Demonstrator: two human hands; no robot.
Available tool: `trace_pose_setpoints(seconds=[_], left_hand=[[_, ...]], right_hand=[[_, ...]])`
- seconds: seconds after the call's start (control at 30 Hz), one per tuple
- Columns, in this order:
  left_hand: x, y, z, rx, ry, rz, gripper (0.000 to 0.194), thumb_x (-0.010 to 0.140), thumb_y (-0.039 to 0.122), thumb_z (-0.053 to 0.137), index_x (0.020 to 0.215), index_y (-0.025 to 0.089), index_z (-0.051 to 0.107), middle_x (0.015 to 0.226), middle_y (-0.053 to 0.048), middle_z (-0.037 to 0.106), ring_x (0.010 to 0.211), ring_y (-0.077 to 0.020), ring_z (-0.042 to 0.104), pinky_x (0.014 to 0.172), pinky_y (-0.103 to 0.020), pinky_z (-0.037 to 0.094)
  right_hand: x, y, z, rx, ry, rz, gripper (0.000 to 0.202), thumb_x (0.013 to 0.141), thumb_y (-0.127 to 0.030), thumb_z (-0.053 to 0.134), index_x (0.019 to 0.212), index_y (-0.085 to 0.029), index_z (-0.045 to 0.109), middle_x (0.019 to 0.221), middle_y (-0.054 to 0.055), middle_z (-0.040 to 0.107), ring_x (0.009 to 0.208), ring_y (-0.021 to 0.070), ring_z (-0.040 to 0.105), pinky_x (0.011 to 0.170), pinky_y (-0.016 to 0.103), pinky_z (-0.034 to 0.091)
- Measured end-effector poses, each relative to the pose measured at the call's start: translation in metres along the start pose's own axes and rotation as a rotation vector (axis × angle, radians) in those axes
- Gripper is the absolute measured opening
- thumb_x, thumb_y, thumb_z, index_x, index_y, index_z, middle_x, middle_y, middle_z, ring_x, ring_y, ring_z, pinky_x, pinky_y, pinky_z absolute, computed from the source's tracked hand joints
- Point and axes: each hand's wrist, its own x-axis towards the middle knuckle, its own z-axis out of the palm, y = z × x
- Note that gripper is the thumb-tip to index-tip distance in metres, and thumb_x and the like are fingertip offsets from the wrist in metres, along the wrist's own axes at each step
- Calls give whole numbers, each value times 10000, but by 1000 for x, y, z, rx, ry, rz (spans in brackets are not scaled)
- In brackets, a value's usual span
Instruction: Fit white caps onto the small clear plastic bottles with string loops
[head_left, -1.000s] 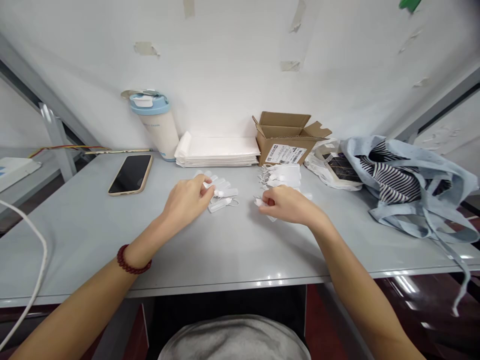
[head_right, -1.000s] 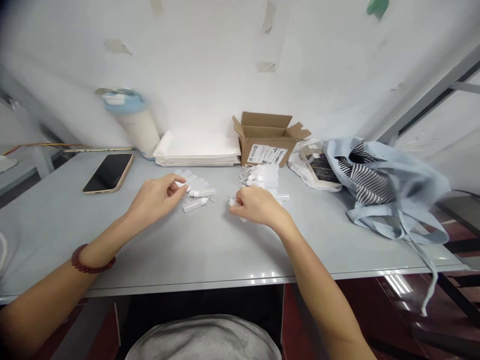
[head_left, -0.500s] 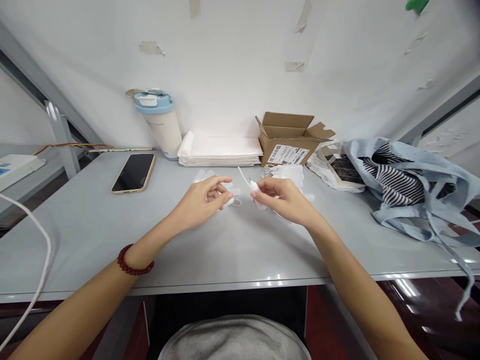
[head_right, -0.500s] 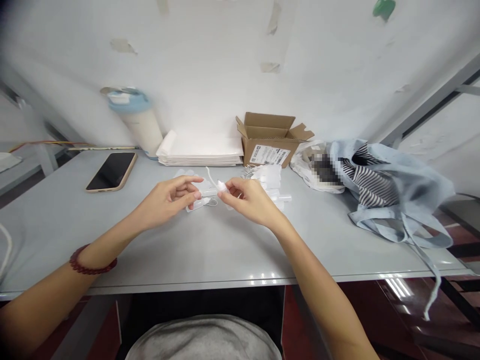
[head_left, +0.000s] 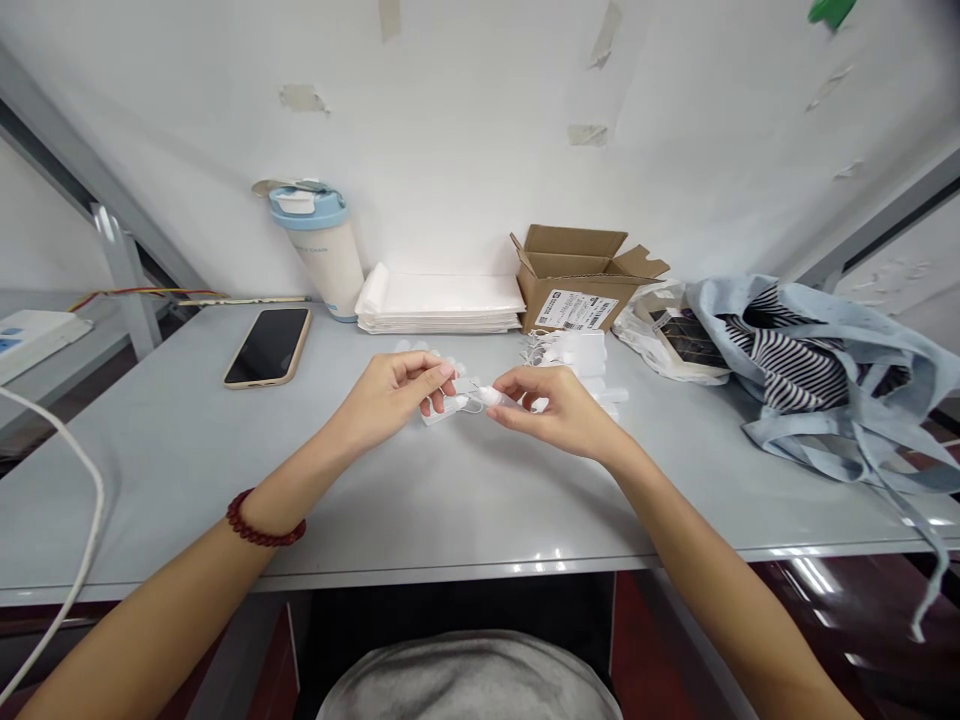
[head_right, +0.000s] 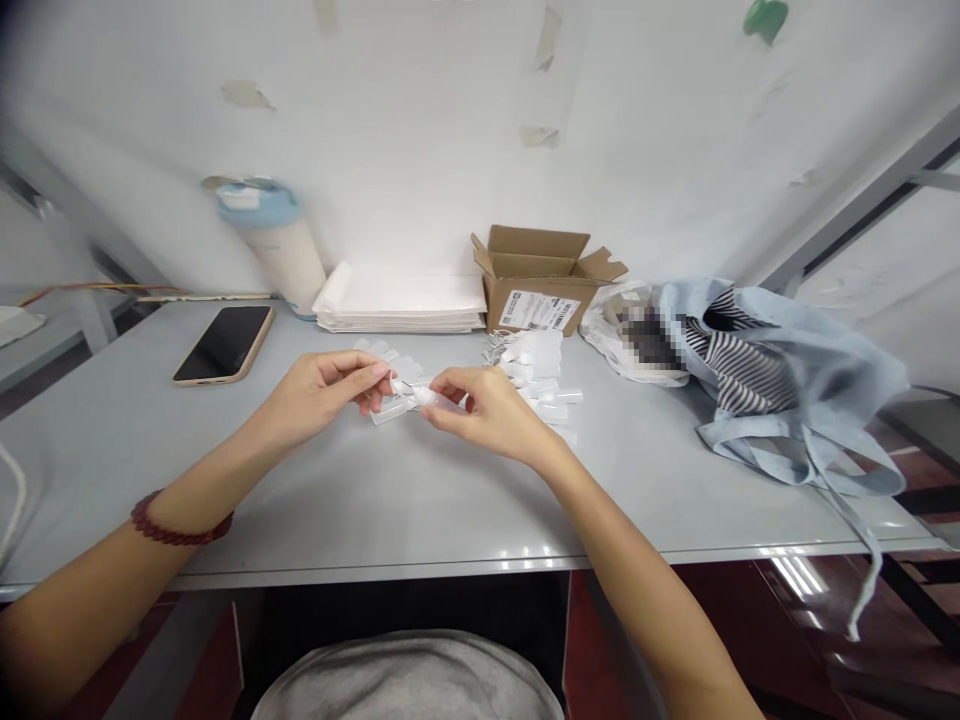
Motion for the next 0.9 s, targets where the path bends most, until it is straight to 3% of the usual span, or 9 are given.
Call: trace_pose_setpoints(seconds=[0.53,0.9], left_hand=[[-1,-1,1,-68,-87,38,229,839,354,584,771,161,687,669,-6,609,595,-122,539,596,-255,455],[-3,2,2,-17,-65,36,236,829,357,585,753,160,692,670,-14,621,596,-129,550,593,-256,462]], right_hand=[[0,2,5,-49,36,-30,189,828,-322,588,857,-150,664,740,16,642,663,111,534,584,225,390],[0,2,5,-66,34,-32,220,841,-351,572,852,-150,662,685,6,596,616,103,477,565,225,364]])
